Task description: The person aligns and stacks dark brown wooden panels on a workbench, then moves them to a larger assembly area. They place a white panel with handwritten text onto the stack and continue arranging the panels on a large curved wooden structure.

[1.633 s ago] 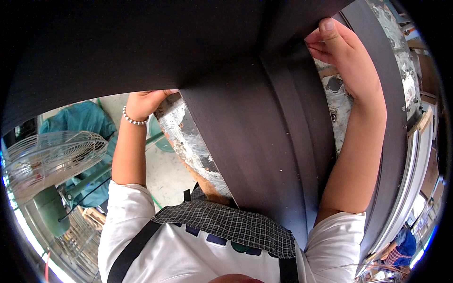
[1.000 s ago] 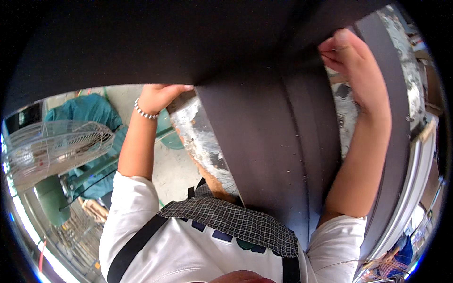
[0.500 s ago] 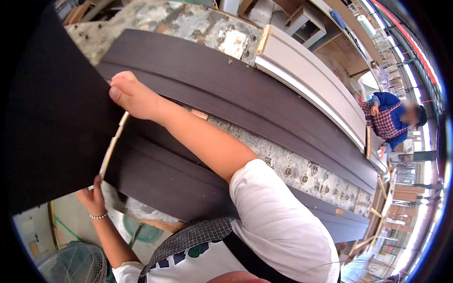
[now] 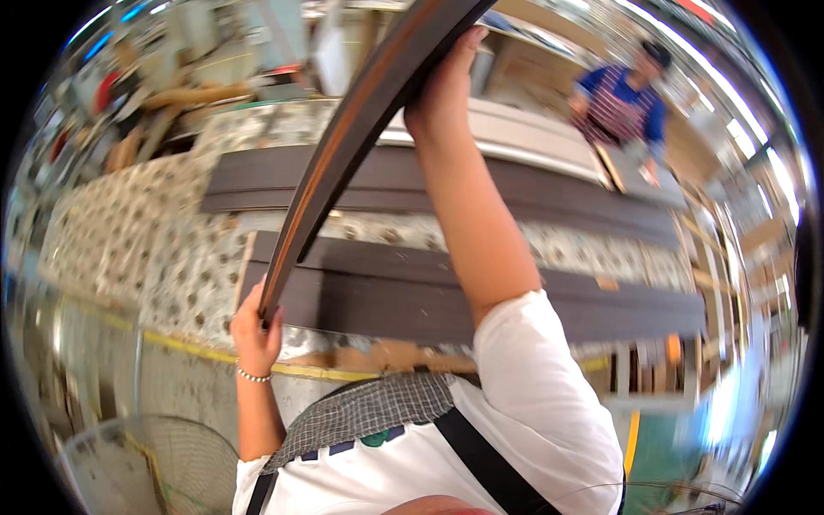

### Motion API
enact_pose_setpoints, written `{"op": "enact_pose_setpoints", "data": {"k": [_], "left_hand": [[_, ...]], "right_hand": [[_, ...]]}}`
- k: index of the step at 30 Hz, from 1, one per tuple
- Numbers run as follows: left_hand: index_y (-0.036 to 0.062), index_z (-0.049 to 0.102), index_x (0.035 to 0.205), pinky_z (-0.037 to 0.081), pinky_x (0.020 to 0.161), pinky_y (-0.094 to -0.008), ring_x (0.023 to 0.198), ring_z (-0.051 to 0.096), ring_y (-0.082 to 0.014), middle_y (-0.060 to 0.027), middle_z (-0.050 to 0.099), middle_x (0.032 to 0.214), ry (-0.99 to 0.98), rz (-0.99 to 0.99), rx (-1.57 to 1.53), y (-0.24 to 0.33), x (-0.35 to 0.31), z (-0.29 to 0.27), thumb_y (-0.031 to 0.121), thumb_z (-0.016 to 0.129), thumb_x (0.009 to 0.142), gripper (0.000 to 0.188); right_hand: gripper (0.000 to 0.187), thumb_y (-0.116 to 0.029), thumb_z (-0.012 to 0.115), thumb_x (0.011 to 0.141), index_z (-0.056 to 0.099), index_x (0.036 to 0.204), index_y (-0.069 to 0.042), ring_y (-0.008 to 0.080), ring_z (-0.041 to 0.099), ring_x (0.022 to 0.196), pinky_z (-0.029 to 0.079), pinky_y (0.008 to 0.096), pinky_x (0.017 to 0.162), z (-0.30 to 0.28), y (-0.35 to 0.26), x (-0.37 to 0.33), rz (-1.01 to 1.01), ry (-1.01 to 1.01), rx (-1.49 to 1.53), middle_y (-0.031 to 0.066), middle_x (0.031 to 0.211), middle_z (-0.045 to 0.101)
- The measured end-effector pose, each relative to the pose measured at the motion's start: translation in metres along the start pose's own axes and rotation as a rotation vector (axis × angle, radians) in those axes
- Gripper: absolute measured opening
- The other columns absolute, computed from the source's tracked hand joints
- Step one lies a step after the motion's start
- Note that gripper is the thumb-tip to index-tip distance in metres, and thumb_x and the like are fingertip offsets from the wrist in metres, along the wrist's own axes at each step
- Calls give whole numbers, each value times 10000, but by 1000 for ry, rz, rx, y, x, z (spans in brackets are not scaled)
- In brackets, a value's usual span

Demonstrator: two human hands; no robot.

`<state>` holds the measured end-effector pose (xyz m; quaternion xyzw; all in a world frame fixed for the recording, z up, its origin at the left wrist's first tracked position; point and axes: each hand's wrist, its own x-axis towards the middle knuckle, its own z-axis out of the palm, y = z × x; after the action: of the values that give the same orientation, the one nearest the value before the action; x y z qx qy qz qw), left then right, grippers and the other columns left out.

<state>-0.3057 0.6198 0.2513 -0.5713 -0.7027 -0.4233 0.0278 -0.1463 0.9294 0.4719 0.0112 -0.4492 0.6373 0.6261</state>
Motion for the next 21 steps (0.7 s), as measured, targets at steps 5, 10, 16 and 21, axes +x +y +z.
{"op": "enact_pose_setpoints", "data": {"k": [5,10,16,21], "left_hand": [[10,517,1277,502,870,-386,1102,595,-344,-186,571,1266,-177,312,49,89,5,-8,-115,561,689,602],[27,593,1186,503,891,-389,1110,596,-329,-171,587,1246,-221,663,265,148,4,-7,-86,532,761,444],[74,635,1114,493,906,-390,1145,574,-313,-144,599,1232,-267,874,355,232,21,49,-4,539,843,298],[69,600,1184,365,1042,-471,1265,466,-340,-166,514,1340,-462,885,370,270,27,117,92,579,847,339]], "right_hand": [[673,-612,359,936,419,1351,-86,242,456,1210,386,385,1022,-135,-95,-72,-73,455,19,74,1344,476],[659,-596,364,939,420,1352,-86,244,453,1216,382,387,1026,-250,-159,-206,-25,829,146,75,1347,476],[642,-577,370,942,422,1352,-85,246,449,1223,378,390,1031,-349,-226,-319,28,1121,231,76,1350,475],[628,-561,375,945,423,1353,-85,248,446,1228,375,392,1035,-432,-254,-341,106,1188,284,76,1353,474]]}}
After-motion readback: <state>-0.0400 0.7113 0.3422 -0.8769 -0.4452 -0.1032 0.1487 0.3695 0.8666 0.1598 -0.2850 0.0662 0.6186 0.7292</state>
